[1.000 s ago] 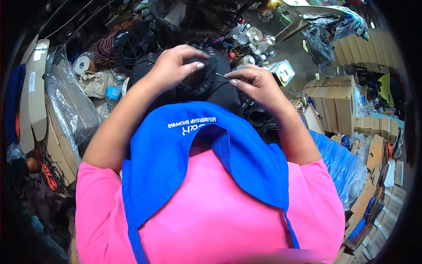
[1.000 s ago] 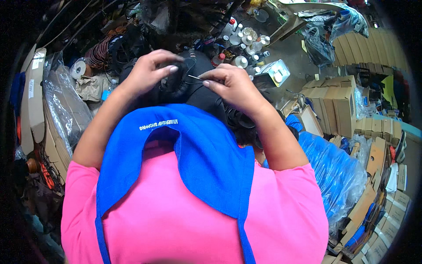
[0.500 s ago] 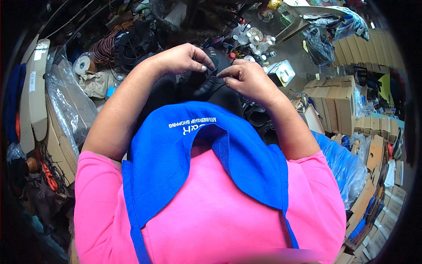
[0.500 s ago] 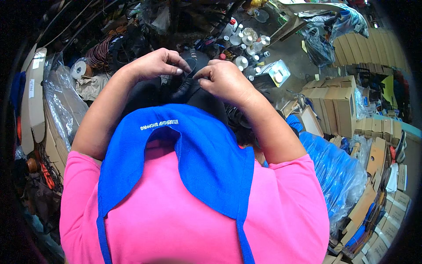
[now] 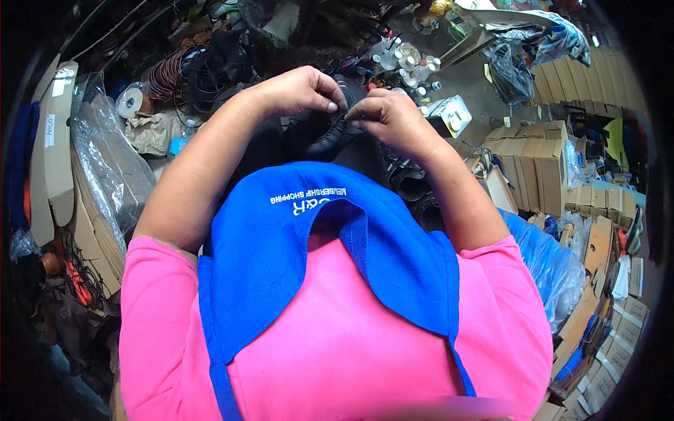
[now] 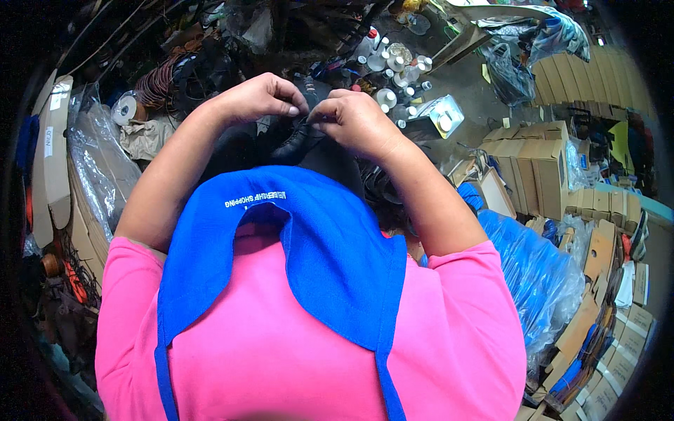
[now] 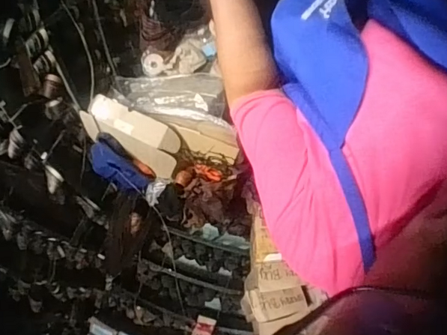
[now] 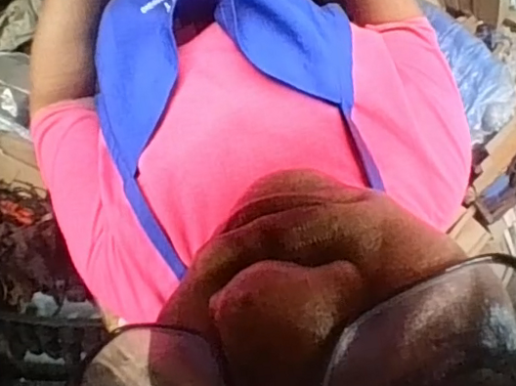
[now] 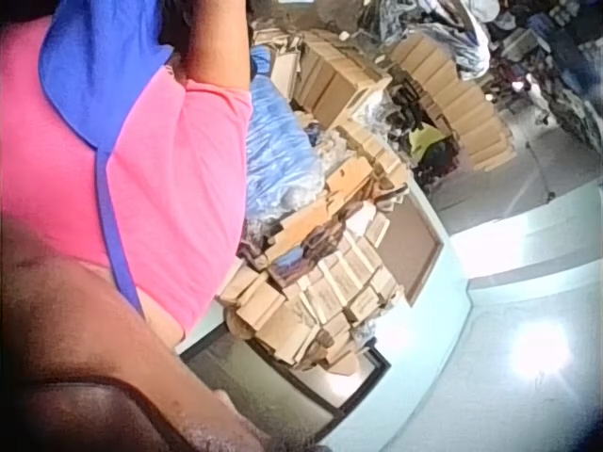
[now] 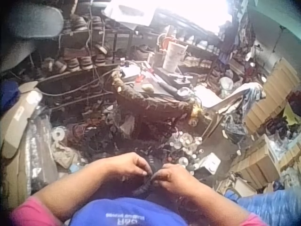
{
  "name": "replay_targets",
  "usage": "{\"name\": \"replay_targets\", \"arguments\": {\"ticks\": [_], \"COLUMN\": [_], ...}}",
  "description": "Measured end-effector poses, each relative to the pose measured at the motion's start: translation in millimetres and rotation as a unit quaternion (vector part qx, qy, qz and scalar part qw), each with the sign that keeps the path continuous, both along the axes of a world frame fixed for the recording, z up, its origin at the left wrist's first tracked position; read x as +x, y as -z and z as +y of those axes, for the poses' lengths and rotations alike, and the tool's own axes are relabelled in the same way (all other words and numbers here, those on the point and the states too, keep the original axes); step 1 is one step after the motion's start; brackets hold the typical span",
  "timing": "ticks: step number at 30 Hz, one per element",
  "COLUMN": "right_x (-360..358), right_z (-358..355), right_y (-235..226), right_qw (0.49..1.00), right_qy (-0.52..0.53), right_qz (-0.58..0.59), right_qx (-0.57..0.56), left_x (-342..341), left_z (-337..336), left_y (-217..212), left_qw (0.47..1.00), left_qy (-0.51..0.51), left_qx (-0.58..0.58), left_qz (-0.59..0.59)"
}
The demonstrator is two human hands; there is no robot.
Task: The person is manually stitching or threading a part of a black shoe by hand.
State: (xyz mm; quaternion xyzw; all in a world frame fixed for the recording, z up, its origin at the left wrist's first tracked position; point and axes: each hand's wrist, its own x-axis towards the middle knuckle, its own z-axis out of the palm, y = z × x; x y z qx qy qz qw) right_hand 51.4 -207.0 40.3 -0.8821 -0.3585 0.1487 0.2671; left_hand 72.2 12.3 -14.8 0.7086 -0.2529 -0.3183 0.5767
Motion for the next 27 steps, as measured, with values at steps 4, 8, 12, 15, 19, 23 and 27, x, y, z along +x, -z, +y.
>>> {"name": "replay_targets", "arguments": {"ticks": [4, 8, 12, 15, 19, 23, 27], "right_x": [8, 16, 17, 9, -10, -15, -35], "right_z": [-14, -27, -32, -25, -9, -8, -11], "right_y": [15, 28, 46, 51, 44, 29, 30], "right_qw": [0.990, 0.971, 0.941, 0.920, 0.966, 0.995, 0.993], "right_qy": [0.028, 0.039, 0.035, 0.059, 0.110, 0.043, 0.027], "right_qz": [0.136, 0.230, 0.314, 0.349, 0.186, -0.034, -0.106], "right_qx": [0.030, 0.044, 0.125, 0.169, 0.138, 0.089, 0.043], "left_x": [2, -1, -1, -1, -5, -27, -60], "left_z": [-5, -2, -5, -5, -6, 2, 16], "left_y": [4, 0, 4, 4, 2, 0, -6], "left_qw": [0.999, 0.999, 0.998, 0.998, 0.992, 0.940, 0.927], "left_qy": [0.008, 0.033, 0.019, 0.000, -0.053, -0.194, -0.214], "left_qx": [0.036, 0.015, 0.022, 0.033, 0.068, 0.154, 0.133], "left_qz": [-0.028, -0.022, -0.051, -0.044, -0.095, -0.234, -0.277]}}
